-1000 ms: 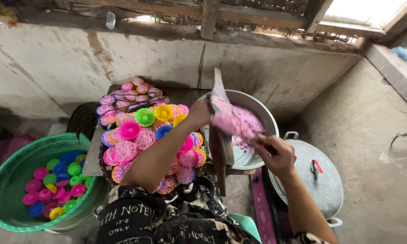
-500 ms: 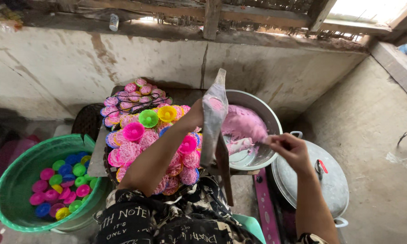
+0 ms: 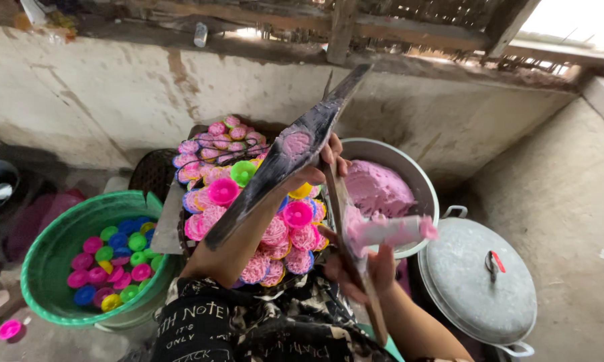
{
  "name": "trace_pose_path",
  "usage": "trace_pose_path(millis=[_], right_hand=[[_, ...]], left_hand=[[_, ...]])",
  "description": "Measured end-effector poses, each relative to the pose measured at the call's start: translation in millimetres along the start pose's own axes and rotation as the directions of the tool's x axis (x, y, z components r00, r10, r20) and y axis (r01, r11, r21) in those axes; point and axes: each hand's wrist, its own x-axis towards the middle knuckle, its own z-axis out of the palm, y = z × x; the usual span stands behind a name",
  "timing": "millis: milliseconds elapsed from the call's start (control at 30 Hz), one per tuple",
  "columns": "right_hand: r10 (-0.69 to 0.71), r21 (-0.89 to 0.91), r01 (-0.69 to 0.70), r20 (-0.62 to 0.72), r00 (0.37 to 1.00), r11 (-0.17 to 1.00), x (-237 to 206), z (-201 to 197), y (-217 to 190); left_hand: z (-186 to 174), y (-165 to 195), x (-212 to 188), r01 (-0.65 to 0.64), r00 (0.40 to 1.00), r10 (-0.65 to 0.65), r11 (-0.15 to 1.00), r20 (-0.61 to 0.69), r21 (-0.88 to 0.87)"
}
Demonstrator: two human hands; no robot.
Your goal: The person uses a wooden extruder to push pink dough into small colorful plastic molds arranged in a basket. They repeatedly load the extruder with dough, press it into the molds, and occasionally adjust the molds in the basket.
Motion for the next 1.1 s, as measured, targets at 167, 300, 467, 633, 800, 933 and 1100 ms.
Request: trace_pose_path(millis=[167, 300, 467, 633, 800, 933, 1100], right_hand=[[-0.187, 0.036, 0.184, 0.279, 0.942, 0.982, 10, 71, -49], [-0.36, -0.281, 0.422, 0.245, 0.9, 0.862, 21, 88, -82], [-0.543, -0.693, 0.569, 0.298, 0.785, 0.442, 45, 103, -73], [-0.327, -0.825, 0.506, 0.565, 0.758, -0.252, 59, 117, -68], [-0.255, -0.787, 0.369, 0.537, 0.804, -0.494, 62, 134, -55], [-0.234, -0.785, 0.417, 0.559, 0.796, -0.458, 76, 141, -36], [-0.237, -0.806, 0.417, 0.541, 0.807, -0.42, 102, 139, -21]], left_hand=[[24, 53, -33, 0.177, 0.977, -0.21, 0.888, 0.033, 0.425], [32, 92, -65, 0.051, 0.985, -0.171, 0.474, 0.035, 0.879], [36, 114, -83, 0.121, 0.976, -0.179, 0.0, -0.119, 0.993], [28, 129, -96, 0.23, 0.923, -0.272, -0.18, -0.274, 0.956], [24, 131, -109, 0.254, 0.937, -0.243, -0.018, -0.251, 0.967], [21, 126, -122, 0.273, 0.954, -0.159, 0.118, -0.254, 0.955], [-1, 117, -134, 0.287, 0.942, -0.19, 0.026, -0.277, 0.958]])
